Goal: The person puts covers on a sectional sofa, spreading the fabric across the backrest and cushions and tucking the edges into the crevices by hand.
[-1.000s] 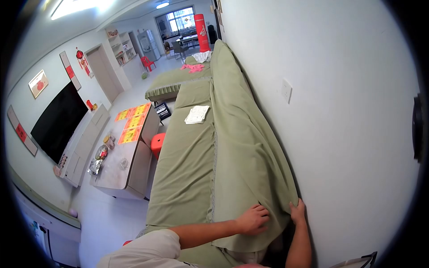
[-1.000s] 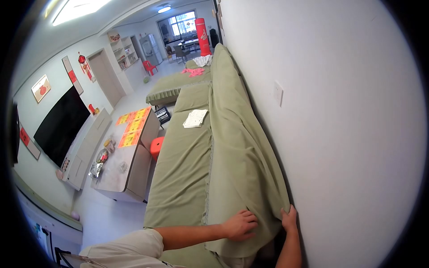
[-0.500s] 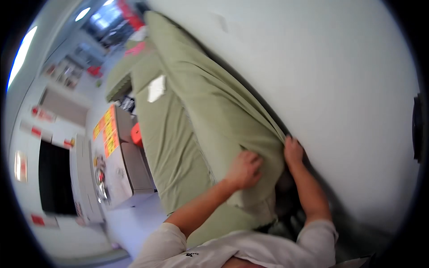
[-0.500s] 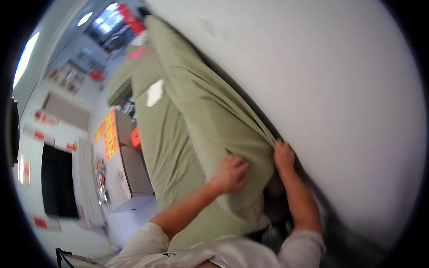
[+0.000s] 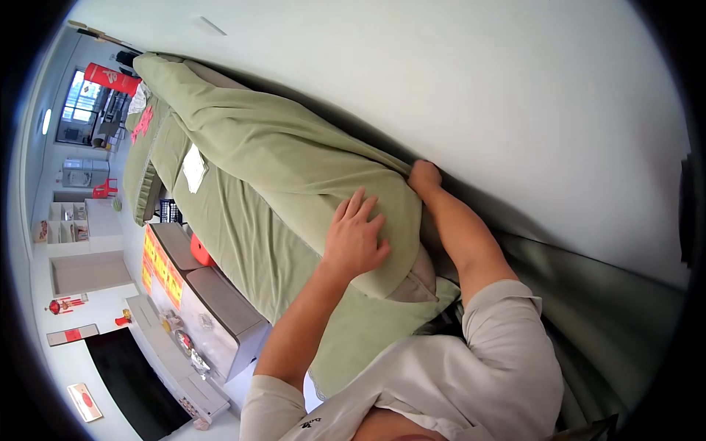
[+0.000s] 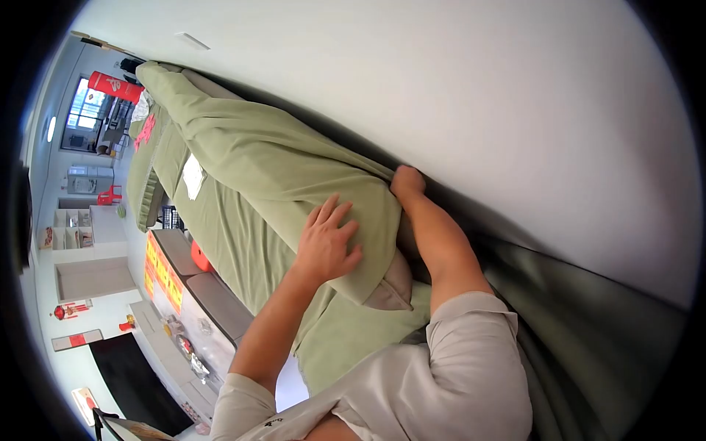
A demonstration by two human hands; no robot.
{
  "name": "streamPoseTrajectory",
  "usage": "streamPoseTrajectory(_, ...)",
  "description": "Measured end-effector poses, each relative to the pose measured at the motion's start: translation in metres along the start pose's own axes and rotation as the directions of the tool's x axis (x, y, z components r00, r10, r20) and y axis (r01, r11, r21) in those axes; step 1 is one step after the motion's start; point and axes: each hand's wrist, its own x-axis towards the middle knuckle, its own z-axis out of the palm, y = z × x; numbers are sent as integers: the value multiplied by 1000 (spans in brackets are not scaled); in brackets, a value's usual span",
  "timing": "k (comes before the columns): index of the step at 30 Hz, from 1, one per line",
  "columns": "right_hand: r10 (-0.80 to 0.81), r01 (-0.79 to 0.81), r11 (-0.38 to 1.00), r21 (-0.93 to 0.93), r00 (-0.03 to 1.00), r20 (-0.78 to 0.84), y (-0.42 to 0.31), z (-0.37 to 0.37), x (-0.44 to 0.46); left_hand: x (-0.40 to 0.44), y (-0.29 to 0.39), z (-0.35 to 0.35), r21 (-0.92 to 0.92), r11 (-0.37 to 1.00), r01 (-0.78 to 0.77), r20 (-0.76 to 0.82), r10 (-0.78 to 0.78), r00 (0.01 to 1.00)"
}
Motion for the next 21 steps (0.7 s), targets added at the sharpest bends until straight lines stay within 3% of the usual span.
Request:
streamPoseTrajectory(2, 189, -203, 969, 140, 976, 110, 11, 12, 7, 2, -1, 3, 25, 1000, -8, 16, 8, 1000)
streamPoseTrajectory(5, 94, -104, 977, 187, 994, 59, 23, 17, 13, 11, -1, 11, 40, 999, 18, 46, -20, 999)
streamPoseTrajectory(8, -106, 133, 929, 346, 990, -94, 30, 40, 24, 20, -2, 10, 119, 993, 0, 140, -16, 990)
streamPoseTrajectory(11, -296, 397, 837, 377, 907, -300, 36, 50, 28, 29, -4, 8, 132, 991, -20, 251, -14, 968)
streamPoseTrajectory(13, -320, 397, 859, 323, 909, -267, 34, 39, 22, 33, -3, -1, 122, 992, -24, 357, -21, 934)
streamPoseTrajectory(20, -372, 416, 897, 149, 892, -257, 16, -30, -38, 32, -6, -1, 56, 998, -33, 278, 17, 960)
streamPoseTrajectory(21, -236, 245, 928, 280, 969, -68, 23, -17, -27, 33, -5, -2, 56, 998, -30, 290, 13, 957)
